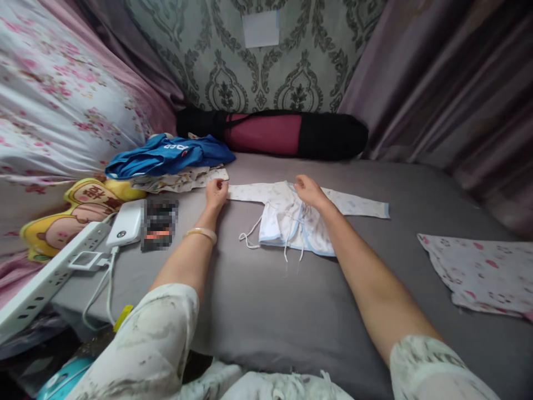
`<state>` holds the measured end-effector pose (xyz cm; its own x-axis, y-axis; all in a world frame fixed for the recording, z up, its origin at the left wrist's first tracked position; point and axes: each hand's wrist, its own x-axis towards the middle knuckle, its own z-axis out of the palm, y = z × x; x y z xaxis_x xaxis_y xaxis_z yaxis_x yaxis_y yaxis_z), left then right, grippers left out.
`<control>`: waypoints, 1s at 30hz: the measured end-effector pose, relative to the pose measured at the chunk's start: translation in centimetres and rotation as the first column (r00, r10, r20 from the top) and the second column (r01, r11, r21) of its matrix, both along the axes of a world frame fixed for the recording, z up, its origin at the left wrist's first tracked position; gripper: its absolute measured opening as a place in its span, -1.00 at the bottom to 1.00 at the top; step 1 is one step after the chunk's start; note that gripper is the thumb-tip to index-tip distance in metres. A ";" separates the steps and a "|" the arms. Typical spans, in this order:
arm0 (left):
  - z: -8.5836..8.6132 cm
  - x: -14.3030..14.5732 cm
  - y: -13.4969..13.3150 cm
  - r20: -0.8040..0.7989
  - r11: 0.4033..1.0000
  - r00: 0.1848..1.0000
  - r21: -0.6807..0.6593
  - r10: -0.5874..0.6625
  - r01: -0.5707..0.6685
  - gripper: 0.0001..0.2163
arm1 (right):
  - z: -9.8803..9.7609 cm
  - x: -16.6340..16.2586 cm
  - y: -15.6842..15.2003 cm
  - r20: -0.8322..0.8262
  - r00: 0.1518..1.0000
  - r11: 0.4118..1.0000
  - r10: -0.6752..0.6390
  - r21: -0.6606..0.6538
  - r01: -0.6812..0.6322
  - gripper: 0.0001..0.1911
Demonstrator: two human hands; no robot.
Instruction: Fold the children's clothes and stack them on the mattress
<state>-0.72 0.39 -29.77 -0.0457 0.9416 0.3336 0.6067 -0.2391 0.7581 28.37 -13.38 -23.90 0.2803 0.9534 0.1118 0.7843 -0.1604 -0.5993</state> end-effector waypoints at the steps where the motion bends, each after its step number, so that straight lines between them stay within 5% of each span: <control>1: 0.2 -0.2 -0.1 0.054 1.000 0.998 -0.006 0.017 -0.017 -0.82 | 0.3 0.2 -1.5 -0.021 1.000 0.999 -0.011 0.038 0.011 -0.62; 4: 1.4 -0.9 -1.7 0.093 0.996 0.992 0.013 0.083 -0.084 -0.77 | 0.8 0.6 -5.8 -0.090 0.996 0.998 0.024 0.058 -0.019 -0.72; 7: 3.3 -1.2 -5.8 -0.022 0.986 0.986 0.003 -0.166 0.166 -0.80 | 1.2 1.3 -8.7 -0.176 0.980 0.996 0.089 0.007 -0.089 -0.79; 8: 4.0 -1.2 -7.6 -0.046 0.939 0.938 -0.045 -0.343 0.341 -0.77 | 1.4 1.5 -9.2 -0.216 0.972 0.995 0.091 -0.014 -0.096 -0.80; 10: 5.1 -1.2 -11.0 -0.103 0.743 0.742 -0.215 -0.663 0.634 -0.69 | 1.9 1.7 -10.0 -0.299 0.952 0.994 0.069 -0.056 -0.089 -0.80; 12: 5.6 -1.5 -13.6 -0.169 0.586 0.564 -0.318 -0.809 0.745 -0.67 | 2.4 1.8 -10.4 -0.348 0.936 0.993 0.049 -0.087 -0.084 -0.81; 13: 5.6 -1.8 -14.4 -0.210 0.566 0.525 -0.339 -0.824 0.752 -0.67 | 2.6 1.8 -10.5 -0.356 0.933 0.991 0.049 -0.096 -0.088 -0.82; 16: 5.1 -3.5 -14.5 -0.318 0.621 0.534 -0.352 -0.783 0.701 -0.71 | 2.8 1.8 -10.9 -0.349 0.933 0.981 0.084 -0.133 -0.138 -0.84; 19: 5.1 -5.3 -13.3 -0.488 0.757 0.584 -0.343 -0.649 0.555 -0.81 | 2.4 1.7 -11.4 -0.257 0.958 0.961 0.127 -0.208 -0.183 -0.86; 21: 5.8 -5.4 -13.2 -0.650 0.889 0.624 -0.199 -0.434 0.412 -0.91 | 2.2 1.3 -11.6 -0.127 0.978 0.952 0.165 -0.237 -0.191 -0.86; 23: 7.0 -3.9 -14.1 -0.712 0.945 0.665 0.006 -0.225 0.326 -0.90 | 2.1 0.5 -11.8 -0.003 0.980 0.950 0.200 -0.246 -0.194 -0.86; 24: 7.6 -2.5 -14.9 -0.697 0.939 0.687 0.061 -0.203 0.339 -0.89 | 2.1 0.0 -11.9 0.035 0.976 0.947 0.213 -0.254 -0.198 -0.86; 26: 8.4 1.1 -16.7 -0.614 0.875 0.696 0.022 -0.371 0.484 -0.88 | 2.3 -1.1 -12.1 0.067 0.969 0.934 0.237 -0.290 -0.209 -0.86; 28: 8.5 5.0 -18.4 -0.485 0.743 0.611 -0.133 -0.626 0.656 -0.86 | 2.3 -2.2 -12.3 0.079 0.965 0.914 0.252 -0.346 -0.210 -0.87; 30: 7.8 8.4 -19.5 -0.447 0.661 0.534 -0.197 -0.718 0.724 -0.86 | 2.2 -2.9 -12.6 0.124 0.963 0.911 0.240 -0.371 -0.179 -0.92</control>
<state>7.63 -19.11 -21.96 0.8029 0.5827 0.1255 0.4824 -0.7589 0.4374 25.47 -25.98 -21.66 0.0764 0.9734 -0.2162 0.9052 -0.1586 -0.3943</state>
